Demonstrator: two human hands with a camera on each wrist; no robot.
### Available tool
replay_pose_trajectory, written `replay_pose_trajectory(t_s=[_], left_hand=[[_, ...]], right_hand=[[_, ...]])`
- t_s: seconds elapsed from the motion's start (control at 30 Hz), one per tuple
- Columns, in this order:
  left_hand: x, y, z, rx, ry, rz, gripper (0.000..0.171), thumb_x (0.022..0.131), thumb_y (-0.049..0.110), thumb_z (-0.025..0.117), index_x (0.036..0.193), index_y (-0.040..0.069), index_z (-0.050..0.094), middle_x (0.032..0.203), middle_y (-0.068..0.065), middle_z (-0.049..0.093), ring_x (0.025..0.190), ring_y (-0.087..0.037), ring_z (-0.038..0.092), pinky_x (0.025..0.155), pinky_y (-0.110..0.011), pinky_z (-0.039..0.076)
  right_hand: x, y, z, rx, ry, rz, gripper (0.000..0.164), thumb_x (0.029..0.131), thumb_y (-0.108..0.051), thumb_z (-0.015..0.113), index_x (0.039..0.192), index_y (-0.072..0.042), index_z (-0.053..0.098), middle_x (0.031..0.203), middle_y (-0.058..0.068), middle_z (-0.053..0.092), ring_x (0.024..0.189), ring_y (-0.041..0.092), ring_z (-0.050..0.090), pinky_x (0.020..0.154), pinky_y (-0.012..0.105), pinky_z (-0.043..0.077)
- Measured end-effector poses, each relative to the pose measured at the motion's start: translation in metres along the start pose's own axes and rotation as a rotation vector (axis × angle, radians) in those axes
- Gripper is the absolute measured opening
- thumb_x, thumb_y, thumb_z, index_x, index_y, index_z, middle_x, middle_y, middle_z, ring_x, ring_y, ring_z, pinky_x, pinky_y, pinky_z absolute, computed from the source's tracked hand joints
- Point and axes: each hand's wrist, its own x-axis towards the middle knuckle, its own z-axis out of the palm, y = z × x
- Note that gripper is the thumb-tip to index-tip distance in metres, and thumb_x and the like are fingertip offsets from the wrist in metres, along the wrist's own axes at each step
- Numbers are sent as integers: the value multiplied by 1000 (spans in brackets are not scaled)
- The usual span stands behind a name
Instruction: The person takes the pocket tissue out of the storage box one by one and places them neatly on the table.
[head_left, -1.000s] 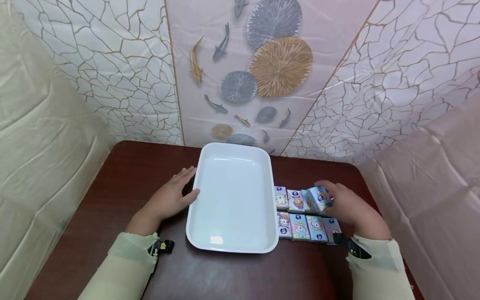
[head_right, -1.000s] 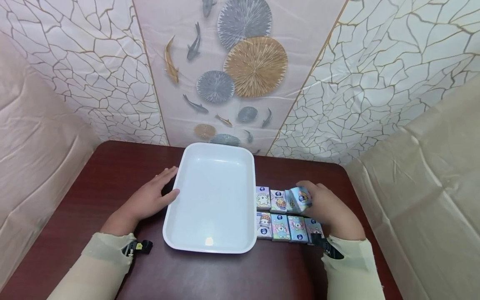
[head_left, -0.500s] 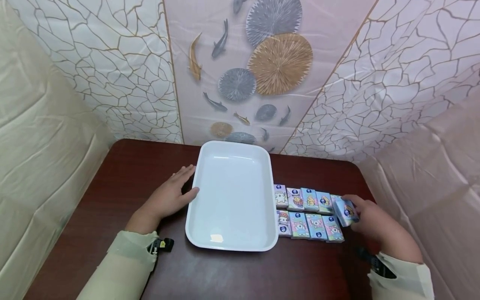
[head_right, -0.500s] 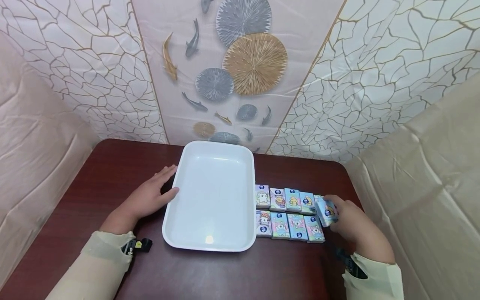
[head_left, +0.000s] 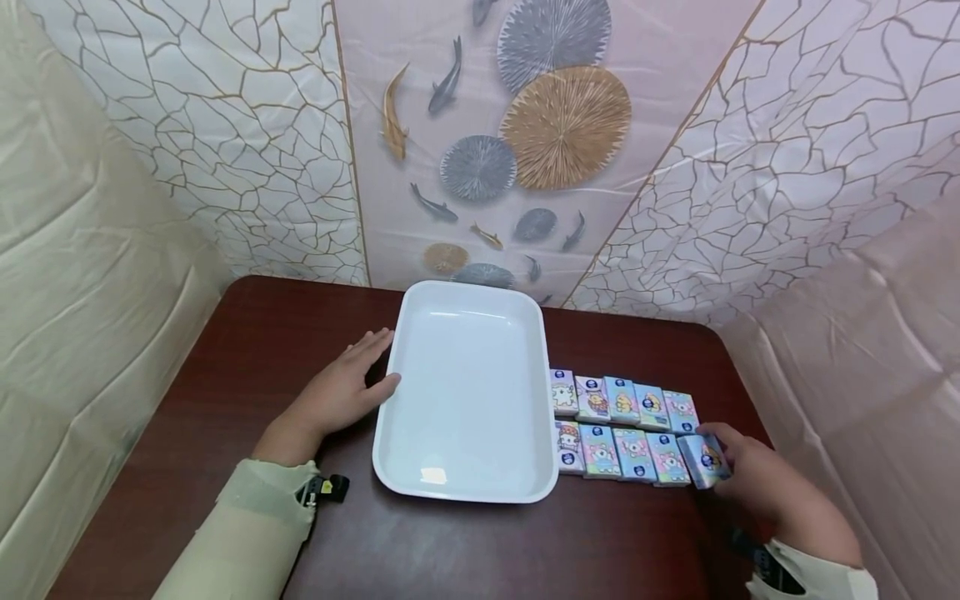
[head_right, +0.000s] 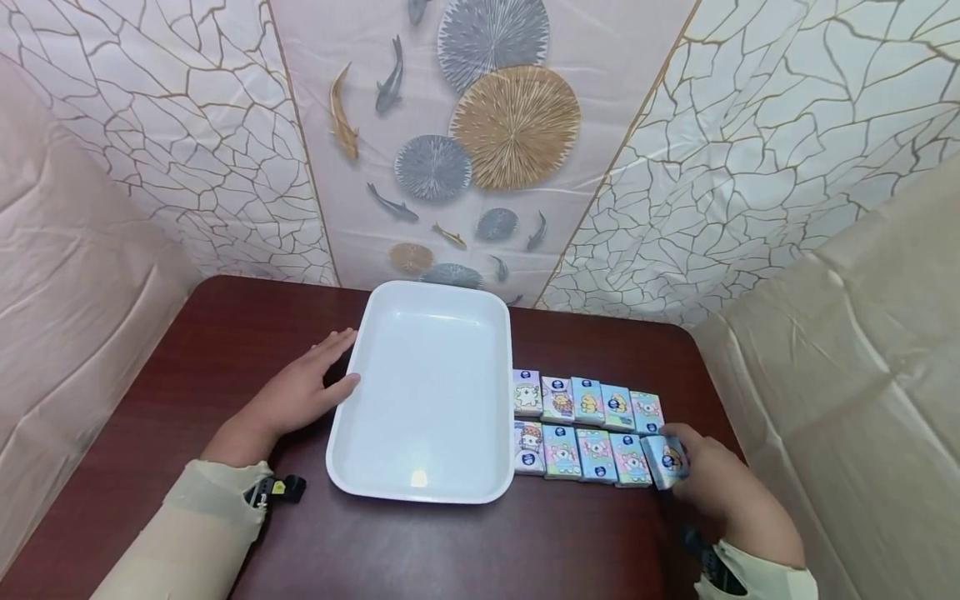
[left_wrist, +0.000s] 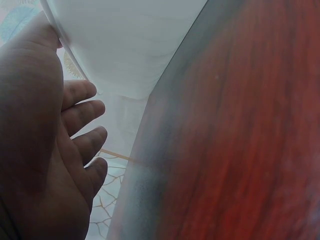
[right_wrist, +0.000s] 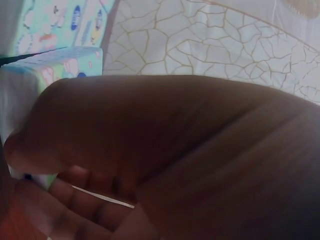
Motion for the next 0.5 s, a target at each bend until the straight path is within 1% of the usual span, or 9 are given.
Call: replay_pose_trajectory(t_s=[0.27, 0.5], left_hand=[[0, -1, 0, 2, 5, 6, 81, 114, 54, 60, 180, 19, 30, 188, -7, 26, 176, -38, 20, 143, -63, 19], [0, -1, 1, 2, 7, 7, 81, 113, 53, 61, 180, 18, 31, 188, -8, 27, 176, -38, 21, 143, -63, 20]], right_hand=[[3, 2, 7, -7, -13, 34, 84, 87, -1, 81, 161, 2, 42, 107, 17, 67, 91, 28, 61, 70, 37, 49], [6, 4, 11, 3, -19, 54, 84, 86, -3, 81, 161, 2, 42, 107, 17, 67, 91, 28, 61, 69, 37, 48]])
